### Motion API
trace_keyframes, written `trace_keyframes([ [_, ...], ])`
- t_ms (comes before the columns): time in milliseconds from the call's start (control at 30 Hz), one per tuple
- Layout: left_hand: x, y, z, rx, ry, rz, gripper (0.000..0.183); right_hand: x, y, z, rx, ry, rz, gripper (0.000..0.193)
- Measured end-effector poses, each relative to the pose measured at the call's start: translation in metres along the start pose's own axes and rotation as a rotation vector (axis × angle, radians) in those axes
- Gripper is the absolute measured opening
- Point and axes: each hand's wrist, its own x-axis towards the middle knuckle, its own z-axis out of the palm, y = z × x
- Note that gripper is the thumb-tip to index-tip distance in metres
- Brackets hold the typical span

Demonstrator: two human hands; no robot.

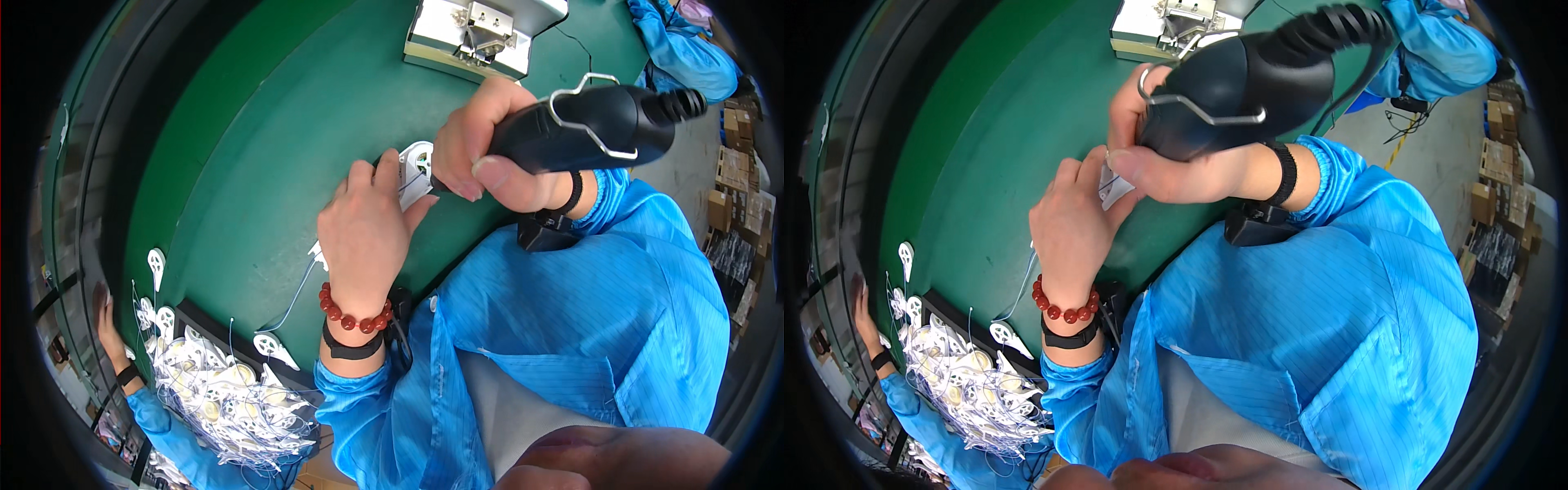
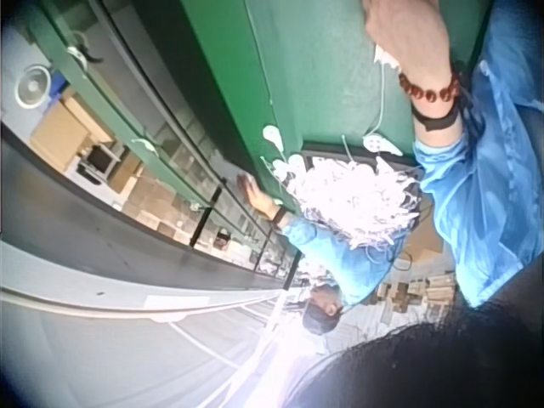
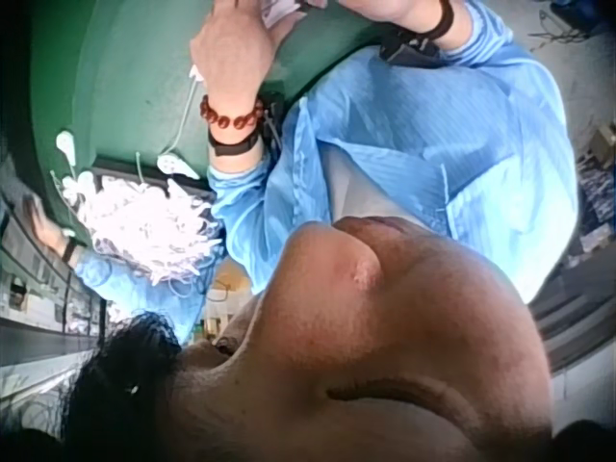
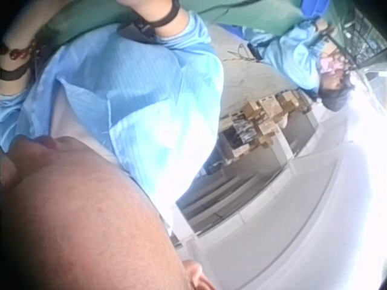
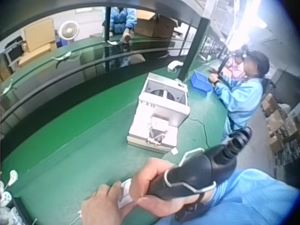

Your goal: Assemble small electronic components using hand tools and an automated soldering/welding machine.

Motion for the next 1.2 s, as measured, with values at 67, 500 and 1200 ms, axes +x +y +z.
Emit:
trace_keyframes([
  [67, 0.000, -0.002, -0.001, 0.000, 0.012, 0.015, 0.057, -0.003, -0.001, -0.003, -0.055, 0.011, 0.018, 0.012],
  [500, -0.001, 0.001, 0.003, 0.011, 0.037, 0.023, 0.060, 0.002, 0.005, -0.006, -0.142, -0.149, -0.159, 0.027],
  [1200, 0.009, 0.003, 0.012, -0.209, 0.099, 0.127, 0.043, 0.072, -0.045, -0.067, -0.197, 0.237, -0.421, 0.019],
])
